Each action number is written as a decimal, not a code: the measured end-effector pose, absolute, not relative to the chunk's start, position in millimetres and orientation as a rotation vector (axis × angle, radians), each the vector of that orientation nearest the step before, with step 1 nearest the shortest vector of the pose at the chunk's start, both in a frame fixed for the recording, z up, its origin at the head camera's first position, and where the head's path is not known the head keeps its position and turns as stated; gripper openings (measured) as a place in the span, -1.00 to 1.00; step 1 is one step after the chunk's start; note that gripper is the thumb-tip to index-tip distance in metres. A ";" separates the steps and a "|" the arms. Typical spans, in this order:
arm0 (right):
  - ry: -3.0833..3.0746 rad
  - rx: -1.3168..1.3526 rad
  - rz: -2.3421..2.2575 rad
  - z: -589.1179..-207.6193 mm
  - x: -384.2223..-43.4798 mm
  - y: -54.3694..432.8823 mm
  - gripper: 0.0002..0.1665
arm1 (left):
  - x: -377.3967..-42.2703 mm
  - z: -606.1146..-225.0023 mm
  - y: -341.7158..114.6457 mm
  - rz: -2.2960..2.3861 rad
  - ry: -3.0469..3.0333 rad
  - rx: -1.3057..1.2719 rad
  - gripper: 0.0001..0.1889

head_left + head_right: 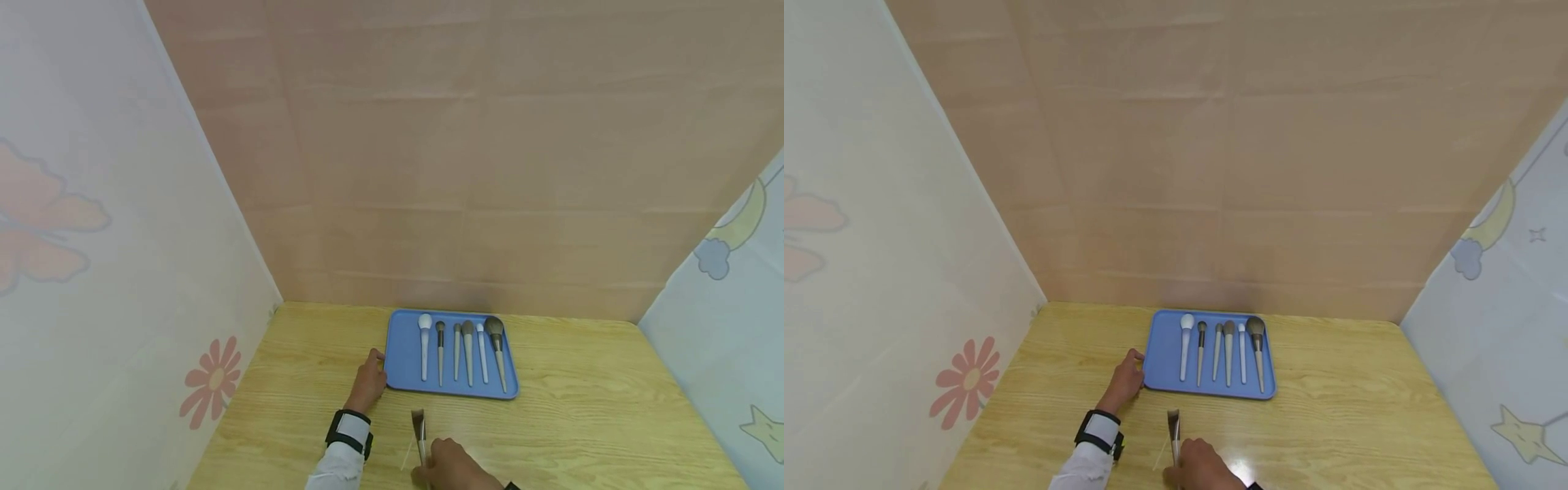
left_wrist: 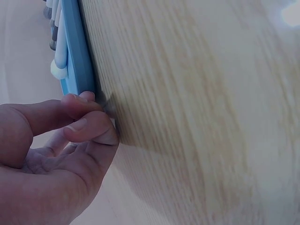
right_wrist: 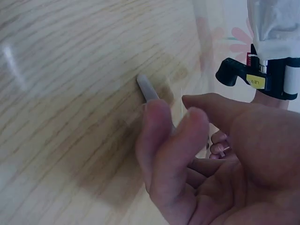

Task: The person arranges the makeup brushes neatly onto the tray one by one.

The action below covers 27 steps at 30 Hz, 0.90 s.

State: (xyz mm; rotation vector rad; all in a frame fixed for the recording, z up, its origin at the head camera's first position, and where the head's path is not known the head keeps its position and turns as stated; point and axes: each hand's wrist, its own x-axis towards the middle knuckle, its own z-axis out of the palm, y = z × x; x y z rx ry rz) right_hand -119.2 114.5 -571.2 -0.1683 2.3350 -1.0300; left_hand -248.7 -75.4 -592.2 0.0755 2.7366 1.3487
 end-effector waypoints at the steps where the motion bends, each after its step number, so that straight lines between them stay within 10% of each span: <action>1: 2.340 -0.179 -1.025 -572.2 -119.8 114.0 -0.62 | -248.8 -592.6 -75.5 1.347 2.737 0.075 -0.65; 27: 2.253 -0.212 -1.102 -580.8 -125.9 116.2 -0.77 | -252.4 -598.4 -76.7 1.355 2.721 0.060 -0.66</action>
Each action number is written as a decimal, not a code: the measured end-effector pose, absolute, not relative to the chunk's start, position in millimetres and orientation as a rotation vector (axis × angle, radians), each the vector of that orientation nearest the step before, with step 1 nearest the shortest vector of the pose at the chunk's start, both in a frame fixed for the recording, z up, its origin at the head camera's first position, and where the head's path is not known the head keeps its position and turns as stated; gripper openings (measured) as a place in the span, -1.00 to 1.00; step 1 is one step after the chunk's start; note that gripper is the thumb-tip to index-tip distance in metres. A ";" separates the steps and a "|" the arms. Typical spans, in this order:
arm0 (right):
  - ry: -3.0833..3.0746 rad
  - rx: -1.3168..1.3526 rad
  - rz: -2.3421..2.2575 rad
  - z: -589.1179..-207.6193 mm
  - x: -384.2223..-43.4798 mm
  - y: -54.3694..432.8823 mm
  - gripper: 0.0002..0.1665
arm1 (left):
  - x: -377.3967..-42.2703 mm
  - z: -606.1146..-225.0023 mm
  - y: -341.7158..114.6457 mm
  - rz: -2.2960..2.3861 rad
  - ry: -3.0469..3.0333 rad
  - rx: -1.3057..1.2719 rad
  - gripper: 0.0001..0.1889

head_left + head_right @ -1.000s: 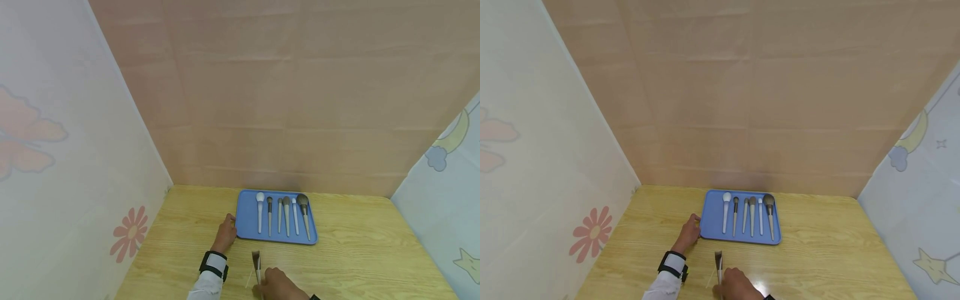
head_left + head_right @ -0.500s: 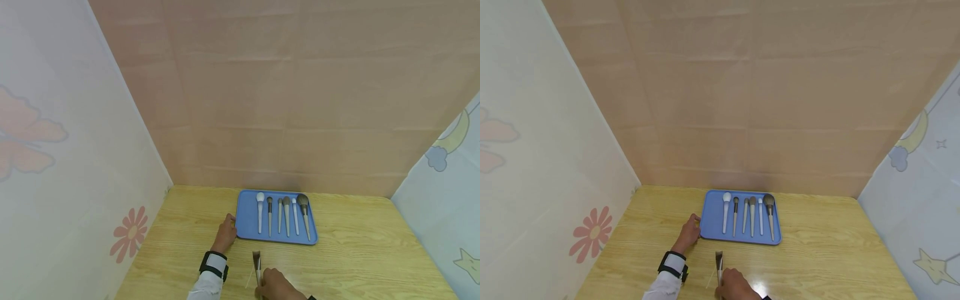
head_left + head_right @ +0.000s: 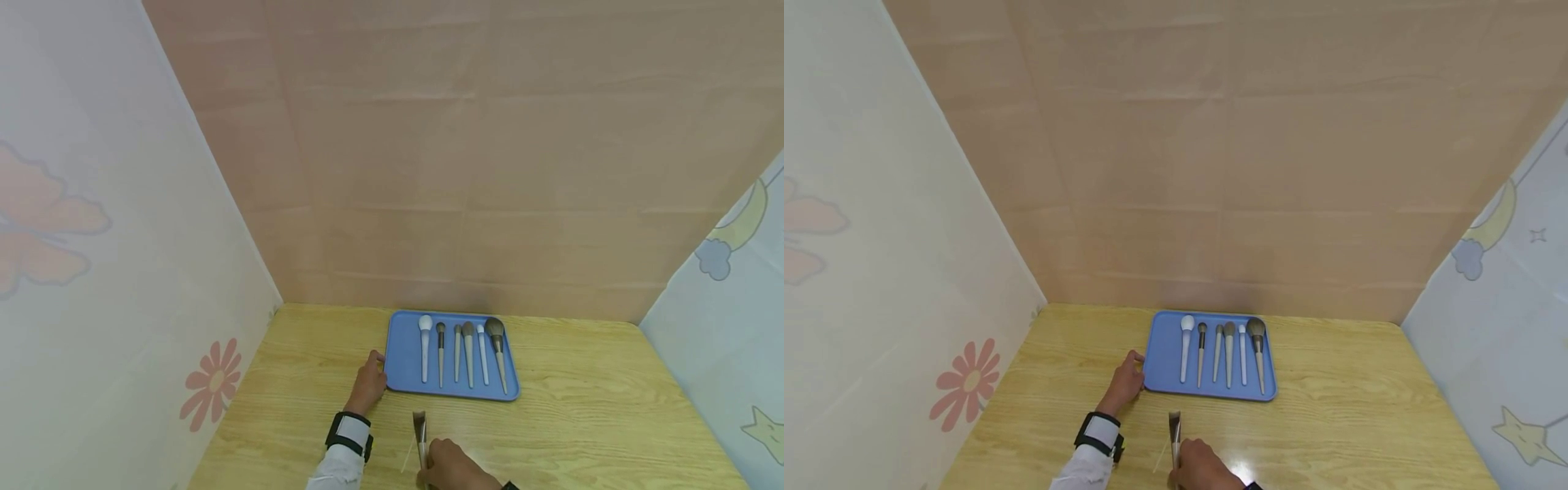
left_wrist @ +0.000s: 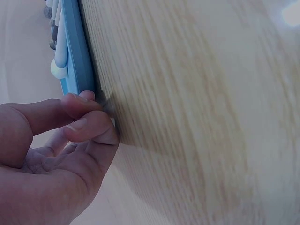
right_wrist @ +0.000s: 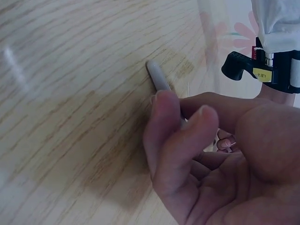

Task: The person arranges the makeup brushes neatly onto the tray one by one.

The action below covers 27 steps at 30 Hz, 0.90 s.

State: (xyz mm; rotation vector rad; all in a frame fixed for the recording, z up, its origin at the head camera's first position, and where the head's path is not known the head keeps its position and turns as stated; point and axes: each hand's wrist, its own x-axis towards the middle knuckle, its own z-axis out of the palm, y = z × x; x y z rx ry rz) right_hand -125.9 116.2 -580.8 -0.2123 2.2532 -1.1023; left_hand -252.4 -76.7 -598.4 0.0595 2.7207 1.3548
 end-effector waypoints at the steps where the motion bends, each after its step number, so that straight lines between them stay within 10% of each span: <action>1: 2.256 -0.215 -1.097 -581.1 -126.1 116.3 -0.77 | -252.3 -598.4 -76.9 1.359 2.719 0.061 -0.66; 27: 2.367 -0.432 -1.092 -566.5 -132.4 125.7 -0.60 | -250.8 -593.4 -78.2 1.359 2.739 0.110 -0.67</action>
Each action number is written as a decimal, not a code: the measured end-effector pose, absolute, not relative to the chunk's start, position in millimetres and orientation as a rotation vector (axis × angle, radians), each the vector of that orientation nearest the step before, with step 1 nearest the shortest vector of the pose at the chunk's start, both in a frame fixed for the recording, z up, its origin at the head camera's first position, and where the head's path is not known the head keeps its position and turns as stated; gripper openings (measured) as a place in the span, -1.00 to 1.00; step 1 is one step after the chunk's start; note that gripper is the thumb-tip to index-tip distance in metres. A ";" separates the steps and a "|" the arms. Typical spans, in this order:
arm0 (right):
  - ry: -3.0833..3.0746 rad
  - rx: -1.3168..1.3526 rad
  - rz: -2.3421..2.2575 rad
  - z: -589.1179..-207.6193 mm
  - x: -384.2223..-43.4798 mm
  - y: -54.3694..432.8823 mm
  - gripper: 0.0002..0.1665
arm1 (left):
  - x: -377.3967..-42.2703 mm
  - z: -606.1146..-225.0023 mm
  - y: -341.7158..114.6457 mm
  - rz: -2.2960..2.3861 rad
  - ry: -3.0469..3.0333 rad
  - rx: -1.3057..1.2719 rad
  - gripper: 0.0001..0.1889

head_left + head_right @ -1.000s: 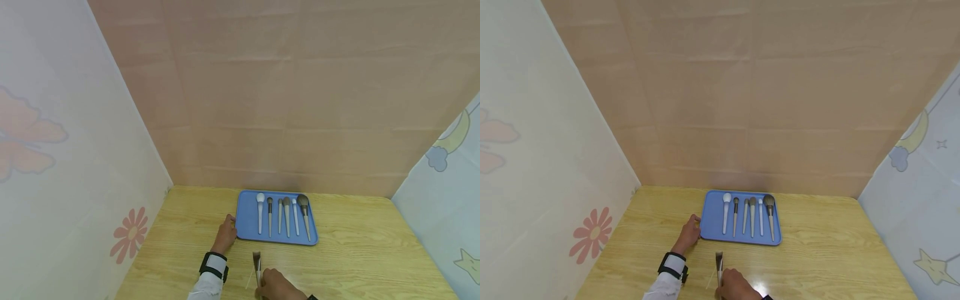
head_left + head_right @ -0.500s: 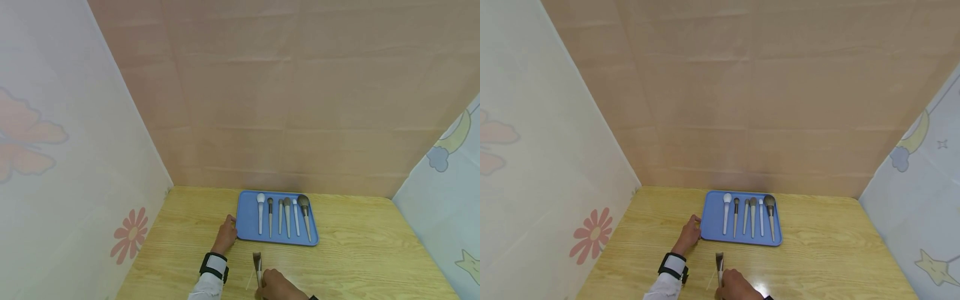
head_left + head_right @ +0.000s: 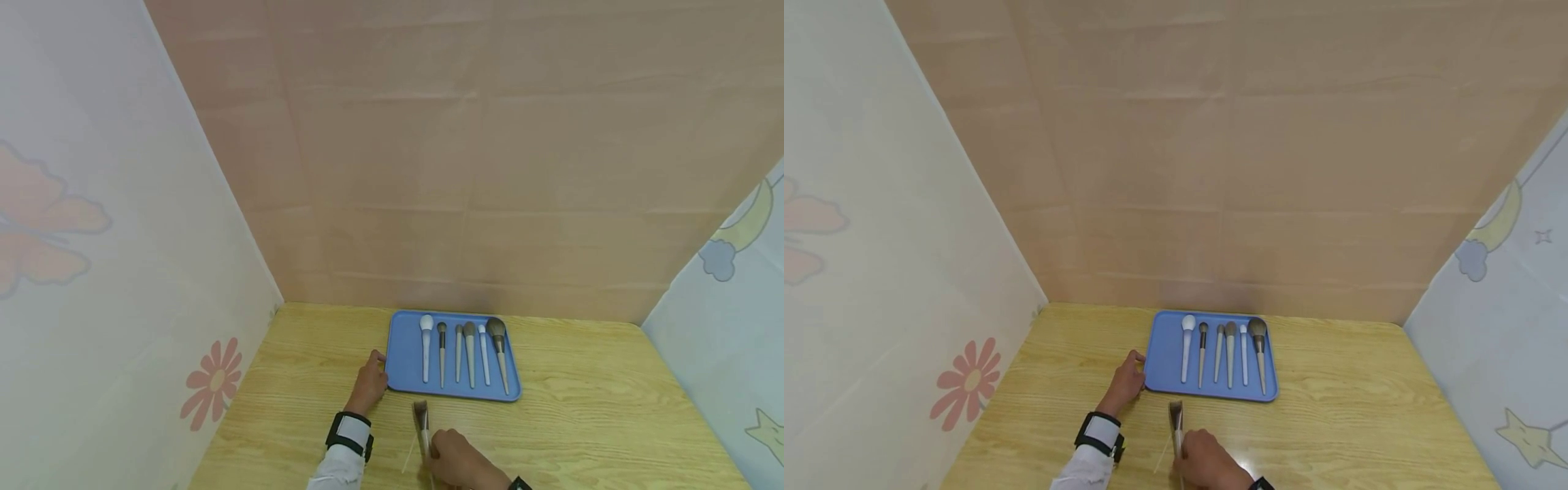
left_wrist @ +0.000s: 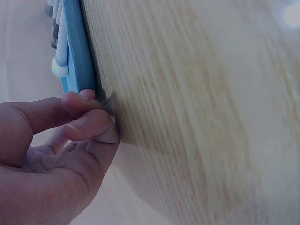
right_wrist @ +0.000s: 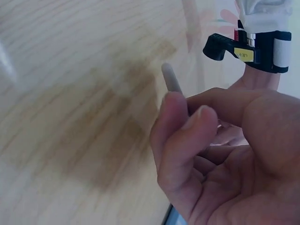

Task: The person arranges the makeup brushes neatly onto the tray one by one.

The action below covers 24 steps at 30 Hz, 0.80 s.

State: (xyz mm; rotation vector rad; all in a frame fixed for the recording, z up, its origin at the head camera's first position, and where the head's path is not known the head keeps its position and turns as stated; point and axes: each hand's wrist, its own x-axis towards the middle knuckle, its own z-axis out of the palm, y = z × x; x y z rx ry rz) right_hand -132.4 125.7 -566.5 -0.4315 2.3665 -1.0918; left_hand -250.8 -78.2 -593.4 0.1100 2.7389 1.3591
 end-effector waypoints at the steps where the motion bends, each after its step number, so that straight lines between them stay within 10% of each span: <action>1: 2.386 -0.445 -1.089 -564.6 -132.9 125.7 -0.58 | -250.8 -593.3 -78.2 1.354 2.740 0.108 -0.67; 24: 2.466 -0.472 -1.189 -536.6 -166.3 128.7 -0.67 | -251.9 -591.8 -77.9 1.336 2.688 0.073 -0.68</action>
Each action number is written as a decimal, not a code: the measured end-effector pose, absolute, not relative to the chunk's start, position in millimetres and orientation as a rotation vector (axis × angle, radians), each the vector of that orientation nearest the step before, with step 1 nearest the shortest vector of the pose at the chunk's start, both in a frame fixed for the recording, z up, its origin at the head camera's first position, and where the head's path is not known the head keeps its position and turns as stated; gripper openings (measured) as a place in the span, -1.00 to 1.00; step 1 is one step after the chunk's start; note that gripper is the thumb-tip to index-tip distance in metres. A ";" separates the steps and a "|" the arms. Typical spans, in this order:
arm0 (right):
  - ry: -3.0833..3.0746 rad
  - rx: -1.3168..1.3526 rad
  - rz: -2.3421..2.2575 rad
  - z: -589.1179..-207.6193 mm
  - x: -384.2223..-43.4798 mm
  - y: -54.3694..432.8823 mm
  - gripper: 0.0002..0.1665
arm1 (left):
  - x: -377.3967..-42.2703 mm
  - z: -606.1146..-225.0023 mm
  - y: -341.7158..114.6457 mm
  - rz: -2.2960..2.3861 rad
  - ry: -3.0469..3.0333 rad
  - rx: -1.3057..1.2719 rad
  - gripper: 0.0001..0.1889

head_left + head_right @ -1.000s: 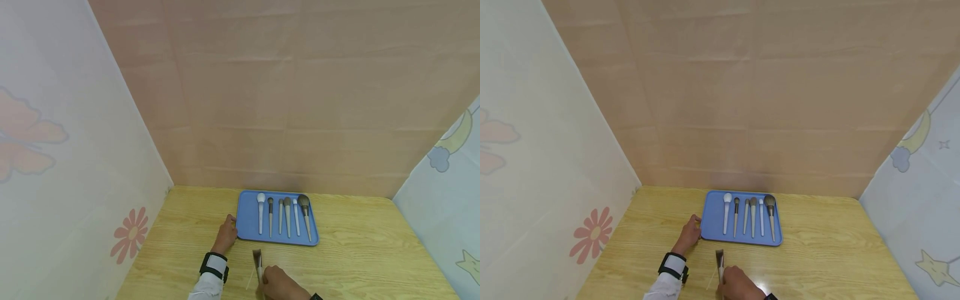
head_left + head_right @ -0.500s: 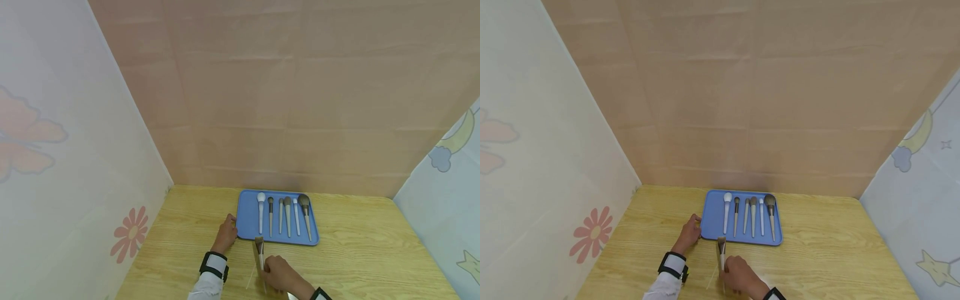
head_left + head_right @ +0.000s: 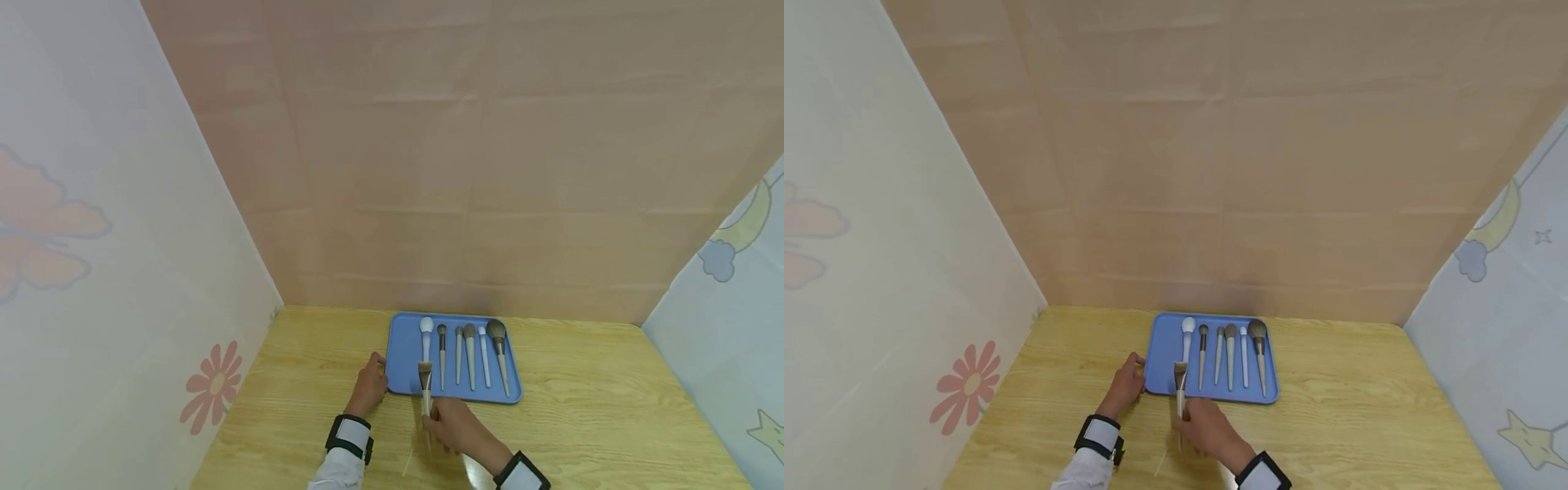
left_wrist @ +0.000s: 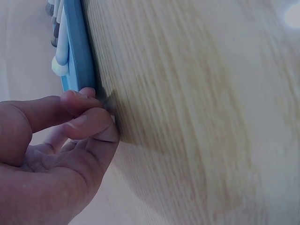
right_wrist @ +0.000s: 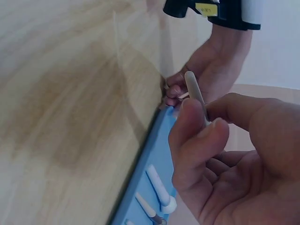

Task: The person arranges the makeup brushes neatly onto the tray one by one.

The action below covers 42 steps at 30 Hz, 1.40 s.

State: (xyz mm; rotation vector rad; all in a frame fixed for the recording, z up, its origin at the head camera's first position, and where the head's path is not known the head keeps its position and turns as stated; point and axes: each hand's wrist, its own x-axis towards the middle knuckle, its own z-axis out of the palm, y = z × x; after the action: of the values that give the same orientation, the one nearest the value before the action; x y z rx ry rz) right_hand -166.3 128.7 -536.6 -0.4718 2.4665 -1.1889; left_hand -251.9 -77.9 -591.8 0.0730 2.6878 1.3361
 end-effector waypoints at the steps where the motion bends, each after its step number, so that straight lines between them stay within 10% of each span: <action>1: 2.467 -0.482 -1.195 -535.5 -168.7 128.5 -0.65 | -252.3 -591.6 -78.1 1.341 2.685 0.070 -0.68; 42: 2.713 -0.436 -1.171 -529.7 -236.5 108.4 -0.45 | -255.4 -594.5 -78.9 1.408 2.616 0.044 -0.66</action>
State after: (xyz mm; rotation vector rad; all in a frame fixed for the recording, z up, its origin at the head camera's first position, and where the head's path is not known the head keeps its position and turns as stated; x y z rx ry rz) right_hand -236.5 108.4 -529.7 -0.4363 2.7130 -1.1708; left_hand -255.4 -78.9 -594.5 0.0439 2.6159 1.4084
